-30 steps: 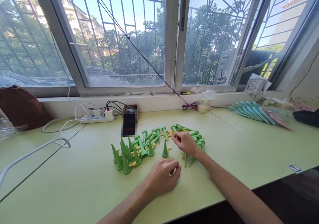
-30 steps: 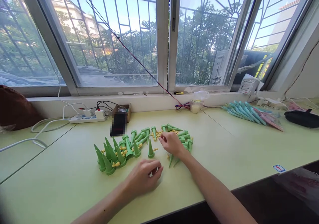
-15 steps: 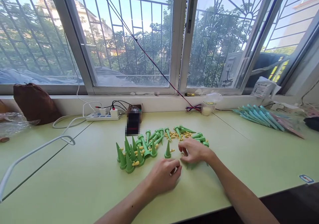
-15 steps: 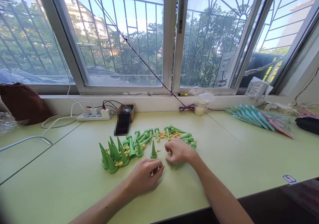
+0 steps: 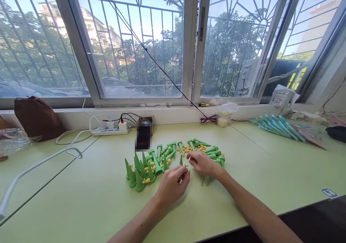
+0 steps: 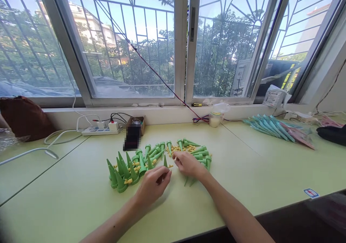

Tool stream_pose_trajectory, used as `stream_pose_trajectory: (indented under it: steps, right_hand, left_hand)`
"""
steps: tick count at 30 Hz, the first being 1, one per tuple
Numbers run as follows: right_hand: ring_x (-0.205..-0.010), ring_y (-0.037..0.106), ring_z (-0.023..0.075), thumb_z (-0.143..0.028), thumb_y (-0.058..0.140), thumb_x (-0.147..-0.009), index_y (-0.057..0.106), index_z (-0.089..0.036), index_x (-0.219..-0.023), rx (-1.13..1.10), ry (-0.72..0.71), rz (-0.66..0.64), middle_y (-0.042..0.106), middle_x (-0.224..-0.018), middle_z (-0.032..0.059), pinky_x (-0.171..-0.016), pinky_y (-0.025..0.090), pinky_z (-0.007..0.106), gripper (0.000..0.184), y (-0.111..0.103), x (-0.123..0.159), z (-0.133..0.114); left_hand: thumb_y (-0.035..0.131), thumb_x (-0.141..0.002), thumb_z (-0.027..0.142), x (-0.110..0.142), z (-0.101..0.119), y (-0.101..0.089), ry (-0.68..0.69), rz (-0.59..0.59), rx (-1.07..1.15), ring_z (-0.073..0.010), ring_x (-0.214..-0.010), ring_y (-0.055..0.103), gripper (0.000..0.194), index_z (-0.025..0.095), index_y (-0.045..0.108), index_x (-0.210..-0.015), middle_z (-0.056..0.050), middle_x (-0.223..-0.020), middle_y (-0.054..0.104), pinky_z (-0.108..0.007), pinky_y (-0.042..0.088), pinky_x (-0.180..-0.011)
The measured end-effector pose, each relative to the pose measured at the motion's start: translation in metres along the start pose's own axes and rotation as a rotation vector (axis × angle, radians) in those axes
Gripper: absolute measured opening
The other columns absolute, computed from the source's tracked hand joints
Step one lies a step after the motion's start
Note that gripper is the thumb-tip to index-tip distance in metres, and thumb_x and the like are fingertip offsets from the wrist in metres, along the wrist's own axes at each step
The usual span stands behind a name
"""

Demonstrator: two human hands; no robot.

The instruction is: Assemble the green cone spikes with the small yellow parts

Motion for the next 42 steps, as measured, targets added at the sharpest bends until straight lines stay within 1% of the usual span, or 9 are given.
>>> stream_pose_trajectory:
  steps: [5,9,12,18,22,25,30,34,42]
  right_hand:
    - [-0.076,0.057,0.017,-0.008,0.05,-0.091,0.061,-0.017,-0.092,-0.137,-0.018,0.132,0.064,-0.082,0.0033,-0.073,0.041,0.027,0.014,0.008,-0.005,-0.001]
    - [-0.07,0.055,0.0151,-0.007,0.048,-0.093,0.062,-0.018,-0.088,-0.234,-0.051,0.171,0.059,-0.075,0.0003,-0.069,0.041,0.025,0.018,0.013,-0.008,-0.008]
    - [-0.069,0.054,0.0144,-0.004,0.05,-0.09,0.061,-0.017,-0.082,-0.25,-0.061,0.179,0.057,-0.072,-0.0006,-0.068,0.04,0.024,0.019,0.016,-0.008,-0.014]
    - [-0.064,0.054,0.0125,-0.006,0.049,-0.091,0.062,-0.017,-0.082,-0.278,-0.028,0.157,0.059,-0.072,-0.001,-0.066,0.041,0.023,0.019,0.021,-0.008,-0.016]
    - [-0.065,0.056,0.013,-0.008,0.051,-0.09,0.065,-0.017,-0.087,-0.286,0.015,0.159,0.063,-0.075,0.0004,-0.065,0.042,0.023,0.018,0.024,-0.009,-0.01]
    - [-0.068,0.058,0.0141,-0.009,0.052,-0.09,0.068,-0.017,-0.09,-0.295,0.035,0.194,0.065,-0.077,0.0019,-0.065,0.044,0.024,0.018,0.024,-0.01,-0.005]
    - [-0.071,0.065,0.0151,-0.014,0.055,-0.089,0.07,-0.016,-0.089,-0.418,0.07,0.216,0.07,-0.086,0.0046,-0.068,0.051,0.026,0.015,0.025,-0.01,0.002]
    - [-0.077,0.067,0.0175,-0.018,0.062,-0.084,0.071,-0.016,-0.089,-0.439,0.077,0.252,0.072,-0.088,0.006,-0.073,0.054,0.029,0.011,0.021,-0.01,0.001]
    - [-0.076,0.066,0.0164,-0.018,0.062,-0.081,0.058,-0.019,-0.111,-0.619,0.093,0.189,0.065,-0.084,0.0015,-0.072,0.056,0.031,0.031,0.023,-0.009,-0.005]
  left_hand:
    - [0.048,-0.095,0.022,-0.003,-0.009,-0.006,-0.067,0.154,0.087,-0.0067,-0.054,0.049,0.01,0.021,0.058,-0.098,-0.002,-0.092,0.056,-0.021,0.044,-0.053]
    - [0.05,-0.092,0.019,-0.004,-0.012,-0.007,-0.132,0.196,0.061,-0.0074,-0.061,0.056,0.037,0.026,0.049,-0.128,-0.009,-0.126,0.051,-0.024,0.051,-0.057]
    - [0.052,-0.088,0.015,-0.004,-0.013,-0.005,-0.179,0.175,0.055,-0.0081,-0.062,0.057,0.054,0.029,0.04,-0.139,-0.011,-0.138,0.046,-0.029,0.054,-0.063]
    - [0.05,-0.089,0.019,-0.001,-0.028,0.004,-0.357,0.081,0.12,-0.0106,-0.054,0.058,0.062,0.022,0.027,-0.146,-0.011,-0.117,0.065,-0.033,0.054,-0.066]
    - [0.05,-0.089,0.02,-0.002,-0.035,0.006,-0.346,0.025,0.083,-0.0123,-0.055,0.059,0.038,0.019,0.05,-0.126,-0.007,-0.104,0.069,-0.031,0.051,-0.065]
    - [0.048,-0.089,0.02,-0.005,-0.034,0.005,-0.328,-0.002,0.075,-0.013,-0.056,0.059,0.022,0.019,0.058,-0.109,-0.005,-0.097,0.071,-0.028,0.046,-0.06]
    - [0.049,-0.091,0.025,-0.006,-0.032,0.001,-0.318,0.064,0.041,-0.0134,-0.056,0.058,0.01,0.019,0.058,-0.091,-0.002,-0.083,0.068,-0.026,0.042,-0.058]
    - [0.05,-0.091,0.029,-0.006,-0.035,-0.002,-0.374,0.145,0.005,-0.0136,-0.052,0.054,0.012,0.019,0.055,-0.093,0.0,-0.074,0.063,-0.026,0.036,-0.054]
    - [0.05,-0.09,0.033,-0.005,-0.03,-0.007,-0.421,0.192,0.056,-0.0112,-0.045,0.044,0.013,0.021,0.048,-0.084,0.007,-0.06,0.049,-0.024,0.031,-0.049]
Point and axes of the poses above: each hand's wrist, its own x-axis away from the middle knuckle, its own y-axis out of the palm, z = x × y, the point moved 4 cm from there along -x, towards the middle knuckle
